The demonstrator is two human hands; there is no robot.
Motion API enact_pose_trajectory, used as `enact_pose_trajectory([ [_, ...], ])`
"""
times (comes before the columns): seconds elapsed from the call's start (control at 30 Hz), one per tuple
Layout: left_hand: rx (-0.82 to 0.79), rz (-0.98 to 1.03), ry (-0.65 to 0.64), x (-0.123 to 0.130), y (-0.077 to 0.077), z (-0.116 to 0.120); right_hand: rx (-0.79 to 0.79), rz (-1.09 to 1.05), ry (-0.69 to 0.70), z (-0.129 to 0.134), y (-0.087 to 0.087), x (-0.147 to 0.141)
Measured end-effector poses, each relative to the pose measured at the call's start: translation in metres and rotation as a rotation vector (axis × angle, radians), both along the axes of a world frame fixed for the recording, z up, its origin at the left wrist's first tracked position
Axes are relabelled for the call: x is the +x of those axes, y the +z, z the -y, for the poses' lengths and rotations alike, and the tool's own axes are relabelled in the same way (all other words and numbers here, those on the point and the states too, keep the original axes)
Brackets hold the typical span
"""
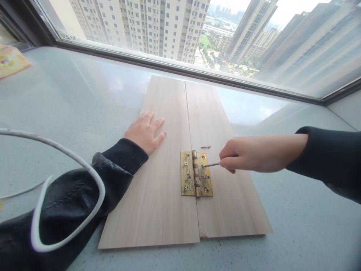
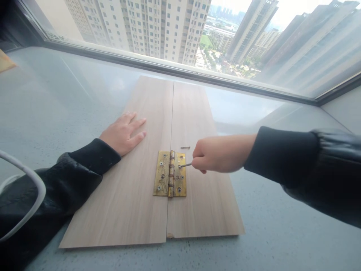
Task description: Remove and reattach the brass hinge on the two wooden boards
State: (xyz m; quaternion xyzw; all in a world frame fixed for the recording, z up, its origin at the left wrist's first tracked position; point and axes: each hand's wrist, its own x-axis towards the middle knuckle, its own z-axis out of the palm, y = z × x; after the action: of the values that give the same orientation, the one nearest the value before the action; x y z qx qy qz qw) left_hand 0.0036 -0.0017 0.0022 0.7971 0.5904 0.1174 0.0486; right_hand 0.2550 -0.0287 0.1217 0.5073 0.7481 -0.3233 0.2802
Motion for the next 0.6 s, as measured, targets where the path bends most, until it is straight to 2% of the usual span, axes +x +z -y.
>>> enact_pose_trajectory([
  [0.1,0.010,0.000,0.003,0.000,0.000,0.000,0.248,0.027,0.283,0.011,0.002,0.002],
  [0.23,-0.004,0.006,0.017,0.002,0.002,0.002,0.432,0.125,0.586,0.017,0.005,0.006],
  [0.3,-0.013,0.006,0.019,0.002,0.003,0.002,0.489,0.154,0.706,0.018,0.006,0.007],
  [0.37,-0.015,0.005,0.019,0.002,0.003,0.002,0.511,0.167,0.737,0.021,0.005,0.005],
  [0.4,-0.015,0.006,0.019,0.002,0.003,0.002,0.514,0.169,0.693,0.024,0.005,0.003],
  [0.47,-0.017,0.007,0.019,0.002,0.003,0.002,0.454,0.145,0.462,0.028,0.004,-0.003],
  [0.5,-0.018,0.009,0.020,0.002,0.003,0.002,0.379,0.125,0.275,0.029,0.004,-0.006],
  [0.6,-0.020,0.016,0.019,0.002,0.002,0.002,-0.061,0.028,-0.374,0.026,0.003,-0.014],
])
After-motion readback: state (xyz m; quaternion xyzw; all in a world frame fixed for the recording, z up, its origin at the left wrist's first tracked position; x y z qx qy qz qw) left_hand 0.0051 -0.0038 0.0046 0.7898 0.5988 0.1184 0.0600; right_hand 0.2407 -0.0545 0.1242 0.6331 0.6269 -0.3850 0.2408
